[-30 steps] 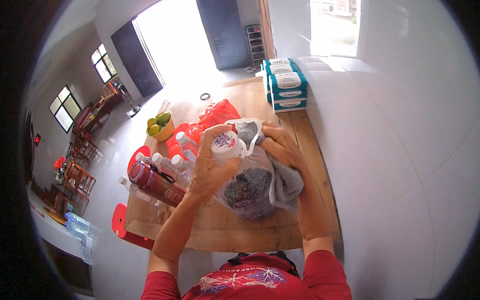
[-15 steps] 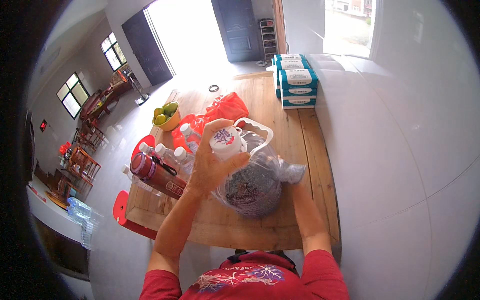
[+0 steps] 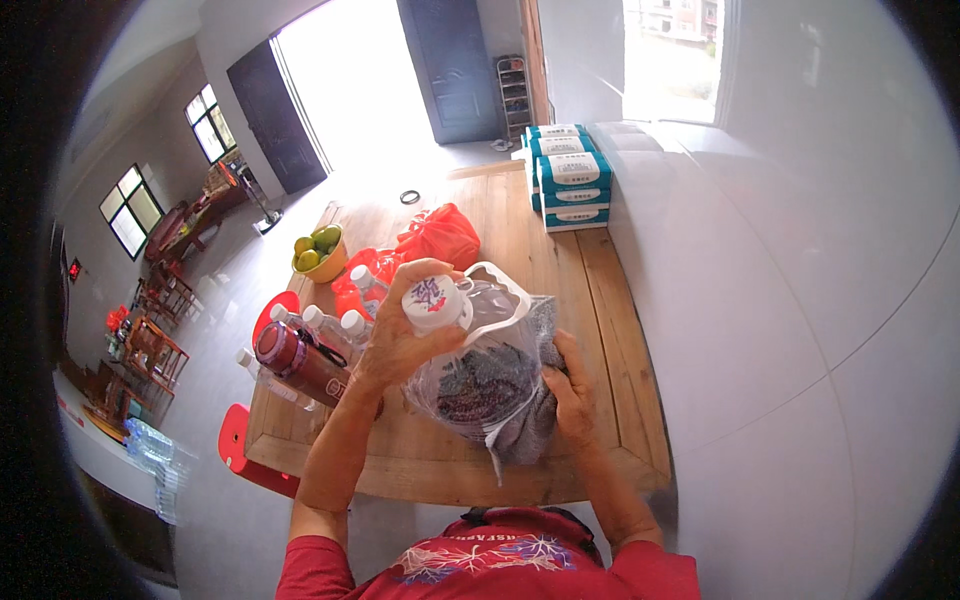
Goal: The person wipes a large plastic bottle and the adjacent wall with a gray cloth, then wipes the wooden table surface. They unpack small yellow items from a red plastic bag, wipe each one individually, and place them into a red bowl. Several water bottles and a bowl of fruit remain on the table.
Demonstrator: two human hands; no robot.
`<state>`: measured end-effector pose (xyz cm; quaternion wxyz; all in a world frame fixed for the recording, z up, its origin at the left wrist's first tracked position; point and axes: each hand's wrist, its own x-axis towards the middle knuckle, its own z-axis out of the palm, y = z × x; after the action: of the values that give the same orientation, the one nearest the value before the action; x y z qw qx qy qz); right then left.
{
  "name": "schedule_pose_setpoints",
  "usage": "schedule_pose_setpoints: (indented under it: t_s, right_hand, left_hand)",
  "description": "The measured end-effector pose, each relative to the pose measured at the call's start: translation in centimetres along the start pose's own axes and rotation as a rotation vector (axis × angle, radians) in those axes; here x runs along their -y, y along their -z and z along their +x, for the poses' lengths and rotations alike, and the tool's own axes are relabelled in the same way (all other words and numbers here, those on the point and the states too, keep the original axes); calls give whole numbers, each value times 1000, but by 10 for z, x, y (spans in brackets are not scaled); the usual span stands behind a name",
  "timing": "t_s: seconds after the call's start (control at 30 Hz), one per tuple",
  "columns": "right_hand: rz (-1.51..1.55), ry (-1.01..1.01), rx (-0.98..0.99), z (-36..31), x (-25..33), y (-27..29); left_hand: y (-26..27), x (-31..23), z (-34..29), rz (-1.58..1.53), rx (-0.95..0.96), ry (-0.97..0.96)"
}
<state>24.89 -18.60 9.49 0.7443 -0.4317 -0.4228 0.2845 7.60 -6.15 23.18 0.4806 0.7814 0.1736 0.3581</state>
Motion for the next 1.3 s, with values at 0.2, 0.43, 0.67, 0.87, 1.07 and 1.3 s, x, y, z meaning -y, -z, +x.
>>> schedule_pose_setpoints:
  t_s: [0.2, 0.43, 0.67, 0.87, 1.07, 1.3]
  right_hand:
    - [-237, 255, 331, 59, 52, -11]
    - [-81, -162, 556, 126, 59, -27]
    - [310, -364, 700, 152, 16, -31]
    - [281, -132, 582, 126, -55, -22]
    - [168, -130, 537, 133, -88, -20]
    - [-128, -228, 399, 59, -93, 38]
  left_hand:
    - [6, 11, -1, 57, -14, -104]
    - [7, 7, 2, 6, 41, -132]
    - [6, 4, 4, -5, 55, -122]
    - [0, 6, 0, -45, 8, -97]
    - [-3, 1, 1, -50, -6, -69]
    - [-2, 3, -1, -76, -11, -59]
